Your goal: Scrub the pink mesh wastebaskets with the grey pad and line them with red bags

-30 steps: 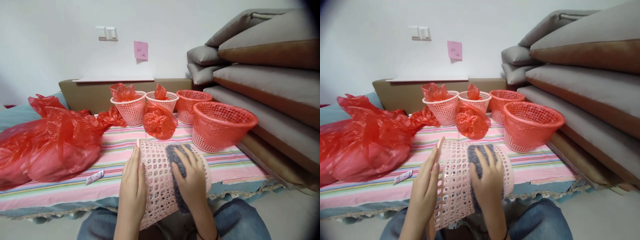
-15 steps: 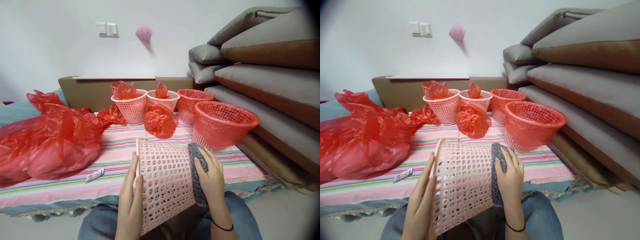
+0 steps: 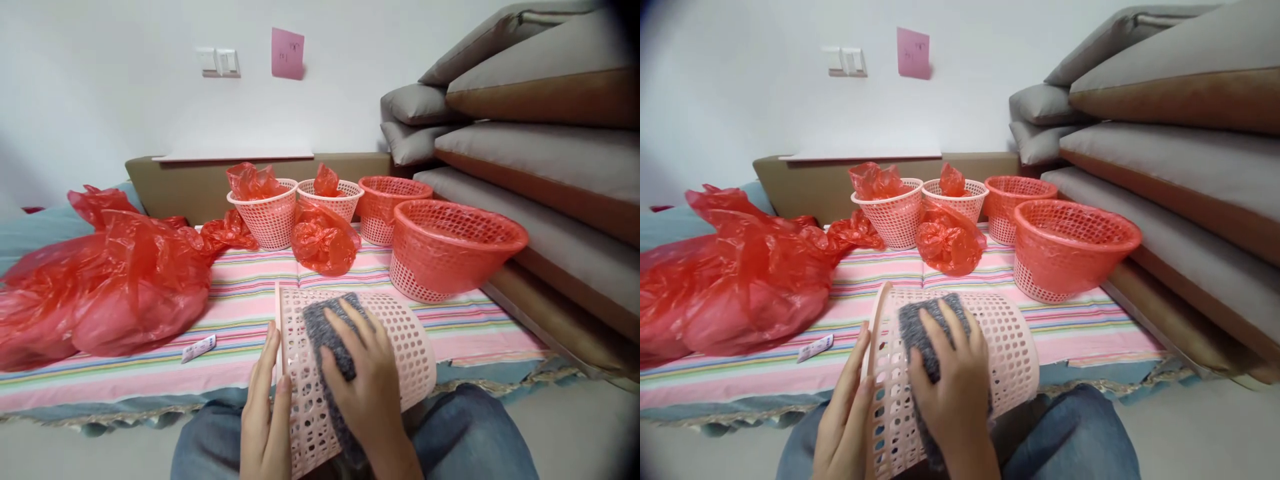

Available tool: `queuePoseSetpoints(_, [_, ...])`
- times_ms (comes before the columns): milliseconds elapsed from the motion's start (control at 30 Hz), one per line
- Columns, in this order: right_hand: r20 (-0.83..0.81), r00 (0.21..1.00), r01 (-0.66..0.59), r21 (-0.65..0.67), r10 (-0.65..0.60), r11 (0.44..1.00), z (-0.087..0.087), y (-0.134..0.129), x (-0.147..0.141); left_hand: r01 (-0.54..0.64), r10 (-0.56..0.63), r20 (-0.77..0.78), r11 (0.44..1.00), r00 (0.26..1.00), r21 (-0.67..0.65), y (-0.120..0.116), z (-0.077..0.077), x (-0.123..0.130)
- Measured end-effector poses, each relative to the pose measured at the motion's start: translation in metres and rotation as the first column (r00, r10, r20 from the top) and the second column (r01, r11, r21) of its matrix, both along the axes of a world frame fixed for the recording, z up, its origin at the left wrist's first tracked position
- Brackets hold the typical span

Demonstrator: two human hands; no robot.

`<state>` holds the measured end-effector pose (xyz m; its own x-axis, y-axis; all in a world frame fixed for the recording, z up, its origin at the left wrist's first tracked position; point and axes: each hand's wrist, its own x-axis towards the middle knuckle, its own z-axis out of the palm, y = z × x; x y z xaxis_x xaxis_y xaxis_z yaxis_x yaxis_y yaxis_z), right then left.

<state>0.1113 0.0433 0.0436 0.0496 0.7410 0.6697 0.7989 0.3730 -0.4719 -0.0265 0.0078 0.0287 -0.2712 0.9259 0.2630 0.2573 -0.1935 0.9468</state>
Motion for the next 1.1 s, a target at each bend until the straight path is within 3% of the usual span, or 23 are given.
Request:
queuePoseSetpoints(200, [-0.139,0.953,0.265,-0.034,-0.267,0.964,-0.030,0.025,0.077,0.028,-0.028,0.068,1.000,0.997,0.004,0.008,0.000,0.003])
queuePoseSetpoints(300, [-0.167,0.924,0.343,-0.030,-0.343,0.939,-0.042,0.022,0.091,0.022,-0.024,0.029,0.998,0.999,0.052,0.015,0.004,0.003])
queuePoseSetpoints(367, [-0.148,0.929,0.344,0.006,-0.339,0.939,-0.043,0.015,0.083,0.012,-0.012,-0.004,0.998,1.000,0.065,0.019,0.008,0.004])
queuePoseSetpoints(467, [-0.074,0.965,0.256,0.077,-0.250,0.964,-0.035,0.000,0.045,0.010,-0.007,-0.048,0.998,0.999,0.054,0.024,0.011,0.005])
queuePoseSetpoints(600, [0.022,1.000,0.006,0.089,-0.008,0.996,-0.009,-0.010,-0.012,0.030,-0.024,-0.078,0.997,0.997,0.076,0.024,0.008,0.003])
queuePoseSetpoints(700, [-0.003,0.994,-0.105,0.024,0.105,0.994,0.010,0.002,-0.025,0.055,-0.049,-0.078,0.996,0.996,0.070,0.021,0.002,0.001])
queuePoseSetpoints(800, [-0.054,0.995,-0.091,-0.056,0.088,0.994,0.017,0.027,-0.005,0.032,-0.024,-0.133,0.998,0.991,0.053,0.019,0.000,0.001])
queuePoseSetpoints(933, [-0.063,0.996,0.050,-0.106,-0.057,0.993,0.000,0.052,0.049,-0.014,0.021,-0.123,0.998,0.992,0.056,0.015,0.000,0.004])
queuePoseSetpoints(1033, [-0.093,0.977,0.182,-0.088,-0.190,0.979,-0.019,0.049,0.078,-0.021,0.027,-0.095,0.998,0.995,0.066,0.014,0.001,0.007])
queuePoseSetpoints(1100, [-0.106,0.956,0.268,-0.066,-0.274,0.961,-0.027,0.036,0.078,-0.010,0.017,-0.100,0.998,0.995,0.066,0.014,0.001,0.008])
